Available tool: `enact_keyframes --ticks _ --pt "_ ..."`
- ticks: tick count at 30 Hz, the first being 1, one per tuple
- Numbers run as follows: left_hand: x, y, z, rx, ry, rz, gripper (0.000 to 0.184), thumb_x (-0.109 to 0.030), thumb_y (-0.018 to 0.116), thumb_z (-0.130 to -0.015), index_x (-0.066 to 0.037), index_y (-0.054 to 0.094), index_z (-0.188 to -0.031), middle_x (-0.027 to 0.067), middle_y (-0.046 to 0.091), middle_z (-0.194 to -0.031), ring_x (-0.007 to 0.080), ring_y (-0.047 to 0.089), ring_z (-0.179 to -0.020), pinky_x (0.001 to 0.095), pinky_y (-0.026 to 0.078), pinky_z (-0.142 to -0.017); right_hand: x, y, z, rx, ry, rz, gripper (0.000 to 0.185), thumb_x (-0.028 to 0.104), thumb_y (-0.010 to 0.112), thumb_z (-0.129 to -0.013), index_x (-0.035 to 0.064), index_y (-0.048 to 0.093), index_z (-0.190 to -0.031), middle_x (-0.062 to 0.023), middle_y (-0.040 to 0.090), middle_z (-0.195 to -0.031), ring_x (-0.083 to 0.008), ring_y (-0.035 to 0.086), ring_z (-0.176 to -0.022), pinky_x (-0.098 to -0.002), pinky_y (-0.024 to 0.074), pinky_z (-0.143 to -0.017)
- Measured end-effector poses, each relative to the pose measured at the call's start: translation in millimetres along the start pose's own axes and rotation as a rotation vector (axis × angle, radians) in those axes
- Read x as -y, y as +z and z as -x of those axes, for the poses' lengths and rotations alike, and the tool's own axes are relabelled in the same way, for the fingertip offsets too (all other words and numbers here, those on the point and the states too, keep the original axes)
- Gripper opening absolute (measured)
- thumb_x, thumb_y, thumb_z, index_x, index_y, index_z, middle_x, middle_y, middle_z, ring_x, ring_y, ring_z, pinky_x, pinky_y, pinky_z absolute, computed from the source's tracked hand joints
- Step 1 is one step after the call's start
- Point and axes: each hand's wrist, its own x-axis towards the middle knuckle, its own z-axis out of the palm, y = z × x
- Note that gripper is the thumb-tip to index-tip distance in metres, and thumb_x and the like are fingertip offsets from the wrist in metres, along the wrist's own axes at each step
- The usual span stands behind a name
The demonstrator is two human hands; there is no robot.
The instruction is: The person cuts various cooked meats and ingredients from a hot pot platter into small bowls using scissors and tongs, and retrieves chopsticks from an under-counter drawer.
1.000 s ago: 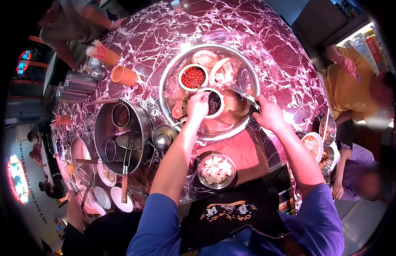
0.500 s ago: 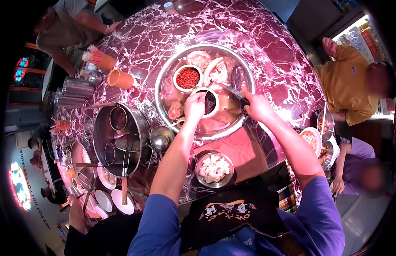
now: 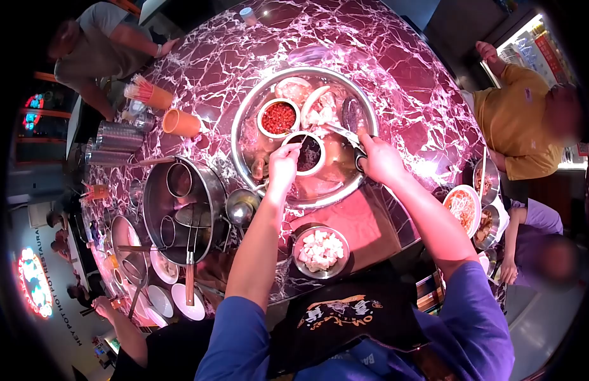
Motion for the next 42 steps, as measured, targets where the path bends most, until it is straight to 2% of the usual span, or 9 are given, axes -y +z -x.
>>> enact_keyframes --ticks 9,17,23,27,28,29,33,39,42 --pt "13 -6 0 0.023 -0.003 0.020 0.021 -0.001 0.058 -0.096 0.001 0.070 -0.113 -0.0072 0.054 -0.075 0.0017 0.043 -0.062 0.0178 0.034 -0.054 -9 -27 10 0.014 -0.021 0.079 0.054 0.023 0.071 -0.076 0.0117 0.050 -0.125 -0.0190 0.064 -0.101 -0.0408 0.065 -0.094 -0.0500 0.0533 -0.079" --pt "11 -4 9 -0.015 0.043 0.060 0.021 -0.003 0.059 -0.096 0.000 0.069 -0.115 -0.0086 0.052 -0.073 0.0006 0.040 -0.059 0.0175 0.031 -0.052 -30 -12 5 0.019 -0.158 0.036 0.044 0.010 0.062 -0.079 0.0087 0.056 -0.123 -0.0194 0.067 -0.099 -0.0394 0.067 -0.088 -0.0491 0.0542 -0.078" --pt "19 -17 28 0.025 0.087 0.107 0.022 -0.005 0.060 -0.098 -0.002 0.069 -0.118 -0.0079 0.054 -0.075 0.0001 0.042 -0.060 0.0164 0.031 -0.052 -21 -68 62 0.068 -0.016 -0.092 0.047 0.013 0.066 -0.078 0.0091 0.055 -0.124 -0.0200 0.068 -0.102 -0.0386 0.067 -0.089 -0.0472 0.0532 -0.079" --pt "5 -31 94 -0.073 0.237 -0.044 0.022 -0.006 0.061 -0.097 -0.001 0.069 -0.117 -0.0063 0.059 -0.081 0.0005 0.046 -0.064 0.0169 0.035 -0.056 -11 -78 124 0.081 0.097 -0.312 0.061 0.014 0.072 -0.074 0.0097 0.048 -0.131 -0.0179 0.065 -0.103 -0.0310 0.065 -0.087 -0.0402 0.0522 -0.081" --pt "5 -40 119 -0.061 0.103 -0.062 0.023 -0.005 0.060 -0.096 0.001 0.070 -0.116 0.0032 0.070 -0.103 0.0087 0.061 -0.096 0.0236 0.048 -0.086 -11 -67 141 0.049 0.040 -0.418 0.065 0.013 0.073 -0.073 0.0094 0.046 -0.132 -0.0164 0.062 -0.105 -0.0278 0.063 -0.087 -0.0382 0.0516 -0.082" --pt "1 -42 144 -0.081 0.133 -0.084 0.024 -0.006 0.059 -0.096 0.001 0.069 -0.117 0.0052 0.071 -0.108 0.0104 0.063 -0.099 0.0247 0.048 -0.089 -12 -55 158 0.096 0.046 -0.451 0.066 0.014 0.072 -0.073 0.0090 0.045 -0.133 -0.0167 0.062 -0.104 -0.0278 0.062 -0.088 -0.0379 0.0516 -0.082" --pt "25 -56 239 -0.120 0.117 -0.123 0.024 -0.007 0.060 -0.096 0.004 0.068 -0.116 0.0096 0.072 -0.109 0.0129 0.064 -0.101 0.0268 0.049 -0.090 39 -15 219 0.198 0.061 -0.360 0.065 0.018 0.073 -0.074 0.0050 0.047 -0.132 -0.0170 0.061 -0.100 -0.0307 0.064 -0.092 -0.0406 0.0524 -0.084" --pt "76 -76 340 -0.146 0.023 -0.128 0.023 -0.009 0.060 -0.097 0.004 0.068 -0.114 0.0107 0.073 -0.104 0.0145 0.065 -0.095 0.0278 0.050 -0.088 58 66 297 0.052 -0.124 -0.247 0.065 0.018 0.074 -0.075 0.0033 0.047 -0.132 -0.0184 0.060 -0.120 -0.0346 0.063 -0.104 -0.0420 0.0525 -0.090" --pt "98 -85 358 -0.145 -0.010 -0.118 0.022 -0.009 0.060 -0.097 0.004 0.068 -0.114 0.0098 0.072 -0.104 0.0137 0.065 -0.094 0.0273 0.050 -0.086 65 76 322 0.237 0.100 -0.525 0.059 0.014 0.072 -0.080 0.0039 0.046 -0.132 -0.0153 0.062 -0.111 -0.0260 0.064 -0.100 -0.0361 0.0518 -0.089"
